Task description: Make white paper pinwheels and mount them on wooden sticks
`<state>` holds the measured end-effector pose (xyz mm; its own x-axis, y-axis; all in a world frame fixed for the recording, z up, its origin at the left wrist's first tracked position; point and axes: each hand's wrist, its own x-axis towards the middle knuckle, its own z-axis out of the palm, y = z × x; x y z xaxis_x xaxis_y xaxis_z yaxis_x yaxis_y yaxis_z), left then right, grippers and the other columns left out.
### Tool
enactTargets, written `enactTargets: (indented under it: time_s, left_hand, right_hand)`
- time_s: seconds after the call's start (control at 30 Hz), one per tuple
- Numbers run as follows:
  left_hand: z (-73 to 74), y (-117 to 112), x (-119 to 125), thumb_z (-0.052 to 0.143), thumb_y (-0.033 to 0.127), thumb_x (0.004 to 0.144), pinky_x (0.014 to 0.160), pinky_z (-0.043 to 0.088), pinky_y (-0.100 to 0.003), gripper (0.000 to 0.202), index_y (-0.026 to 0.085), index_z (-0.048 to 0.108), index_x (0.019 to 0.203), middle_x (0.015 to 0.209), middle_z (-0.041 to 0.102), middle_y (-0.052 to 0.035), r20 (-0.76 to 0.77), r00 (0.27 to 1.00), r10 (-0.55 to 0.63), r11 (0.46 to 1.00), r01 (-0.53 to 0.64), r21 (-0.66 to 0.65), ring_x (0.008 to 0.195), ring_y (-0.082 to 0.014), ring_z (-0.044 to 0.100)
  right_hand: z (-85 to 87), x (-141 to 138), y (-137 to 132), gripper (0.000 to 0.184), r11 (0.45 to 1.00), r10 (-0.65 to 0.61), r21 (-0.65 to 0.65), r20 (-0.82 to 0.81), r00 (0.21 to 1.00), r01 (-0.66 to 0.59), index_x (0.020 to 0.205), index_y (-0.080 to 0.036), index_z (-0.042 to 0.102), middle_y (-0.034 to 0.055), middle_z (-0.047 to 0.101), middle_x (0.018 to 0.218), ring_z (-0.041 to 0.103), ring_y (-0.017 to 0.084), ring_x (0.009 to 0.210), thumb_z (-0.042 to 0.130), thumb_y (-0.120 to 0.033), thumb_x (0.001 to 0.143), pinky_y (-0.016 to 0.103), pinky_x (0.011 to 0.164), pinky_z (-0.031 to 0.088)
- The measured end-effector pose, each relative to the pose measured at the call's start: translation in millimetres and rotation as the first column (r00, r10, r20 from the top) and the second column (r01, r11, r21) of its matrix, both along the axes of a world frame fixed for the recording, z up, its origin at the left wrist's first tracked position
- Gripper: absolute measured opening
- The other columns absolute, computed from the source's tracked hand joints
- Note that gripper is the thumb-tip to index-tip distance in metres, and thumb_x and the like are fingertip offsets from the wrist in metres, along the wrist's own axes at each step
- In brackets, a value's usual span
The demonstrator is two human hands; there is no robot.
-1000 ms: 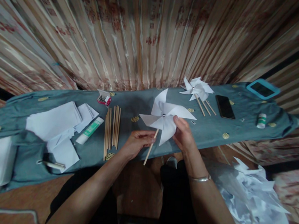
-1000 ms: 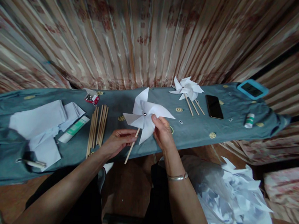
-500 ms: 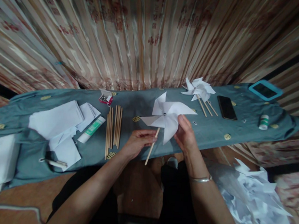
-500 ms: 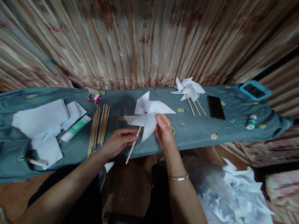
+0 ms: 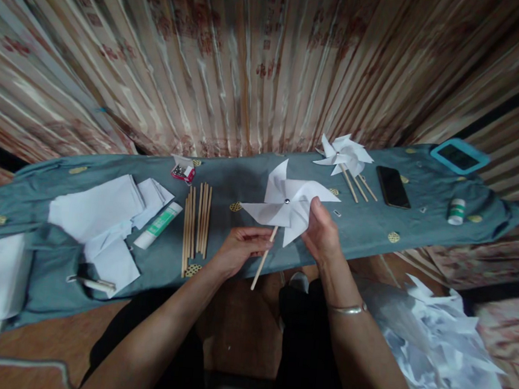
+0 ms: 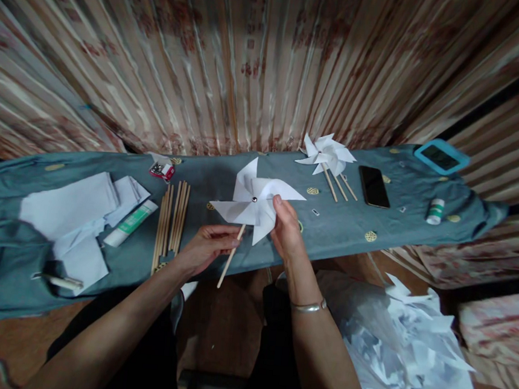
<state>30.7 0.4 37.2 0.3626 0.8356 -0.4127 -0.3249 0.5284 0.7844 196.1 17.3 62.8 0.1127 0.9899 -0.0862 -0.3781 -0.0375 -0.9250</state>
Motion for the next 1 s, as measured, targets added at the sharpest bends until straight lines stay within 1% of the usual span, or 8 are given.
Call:
enactTargets:
  time_s: [0.17,0.33,0.47,0.57,0.67,0.77,0.87,1.0]
  left_hand:
    - [1.3,0,0,0.092,0.025,0.043,0.062,0.044,-0.023,0.038,0.017,0.079,0.078,0.067,0.069,-0.0009,-0.007,1.0,-0.005,1.0,0.005,-0.004,0.059,-0.0082,0.057]
    - [0.7,0,1,0.092,0.026,0.041,0.059,0.044,-0.022,0.037,0.018,0.079,0.075,0.064,0.068,0.0,-0.008,1.0,0.006,1.0,-0.006,-0.004,0.057,-0.0074,0.056]
    - [-0.7,0,2,0.091,0.024,0.043,0.06,0.044,-0.023,0.035,0.018,0.079,0.076,0.067,0.07,-0.0014,0.0,1.0,0.011,1.0,-0.011,-0.004,0.058,-0.0088,0.057]
    - [-1.4,-1,2,0.09,0.023,0.046,0.062,0.045,-0.024,0.034,0.017,0.079,0.077,0.069,0.071,-0.0019,-0.004,1.0,0.011,1.0,-0.011,-0.003,0.059,-0.0095,0.058]
    - [-1.3,-1,2,0.09,0.023,0.046,0.062,0.046,-0.024,0.034,0.017,0.079,0.077,0.068,0.071,-0.0013,-0.006,1.0,0.011,1.0,-0.011,-0.015,0.059,-0.0092,0.058]
    - [-1.4,0,2,0.09,0.024,0.046,0.063,0.046,-0.023,0.036,0.017,0.079,0.079,0.071,0.072,-0.0017,0.008,1.0,0.019,1.0,-0.019,-0.015,0.061,-0.0093,0.06]
    - [-2.3,0,4,0.09,0.024,0.046,0.064,0.046,-0.022,0.037,0.017,0.079,0.081,0.073,0.073,-0.0019,0.017,0.999,0.038,0.999,-0.038,0.0,0.064,-0.0093,0.061]
    - [-3.9,0,5,0.089,0.024,0.047,0.066,0.047,-0.023,0.039,0.015,0.079,0.084,0.073,0.073,-0.0025,0.014,0.998,0.068,0.998,-0.068,0.015,0.065,-0.0098,0.061]
  right_hand:
    - [3.6,0,1,0.058,1.0,0.014,-0.005,-0.021,1.0,-0.014,0.101,-0.022,0.067,0.0091,0.074,0.109,0.062,0.032,0.118,0.067,-0.069,0.067,0.043,0.094,0.053]
    - [3.6,-1,1,0.058,1.0,0.013,0.016,-0.021,1.0,-0.013,0.103,-0.021,0.067,0.0089,0.074,0.108,0.06,0.032,0.12,0.067,-0.068,0.068,0.045,0.096,0.052]
    - [3.5,-3,1,0.056,1.0,-0.025,0.011,-0.054,0.998,0.026,0.101,-0.022,0.069,0.0077,0.075,0.109,0.06,0.032,0.121,0.072,-0.065,0.065,0.044,0.098,0.052]
    - [3.8,-5,0,0.051,0.998,-0.055,0.026,-0.08,0.995,0.057,0.101,-0.022,0.07,0.0059,0.075,0.109,0.061,0.03,0.12,0.075,-0.06,0.066,0.043,0.098,0.052]
    - [2.7,-6,0,0.044,0.996,-0.074,0.045,-0.104,0.992,0.079,0.095,-0.022,0.071,0.0045,0.076,0.104,0.062,0.029,0.118,0.076,-0.056,0.068,0.041,0.099,0.051]
    - [0.5,-8,1,0.038,0.991,-0.125,0.038,-0.107,0.986,0.129,0.085,-0.022,0.07,0.0035,0.077,0.097,0.064,0.028,0.115,0.079,-0.052,0.064,0.04,0.098,0.052]
    - [-1.0,-11,2,0.037,0.982,-0.185,0.012,-0.11,0.976,0.188,0.078,-0.022,0.07,0.0024,0.077,0.085,0.067,0.027,0.109,0.083,-0.051,0.059,0.039,0.095,0.053]
    - [-0.1,-13,2,0.039,0.982,-0.189,-0.017,-0.14,0.972,0.189,0.077,-0.022,0.071,0.0005,0.075,0.078,0.068,0.026,0.103,0.086,-0.049,0.054,0.037,0.091,0.055]
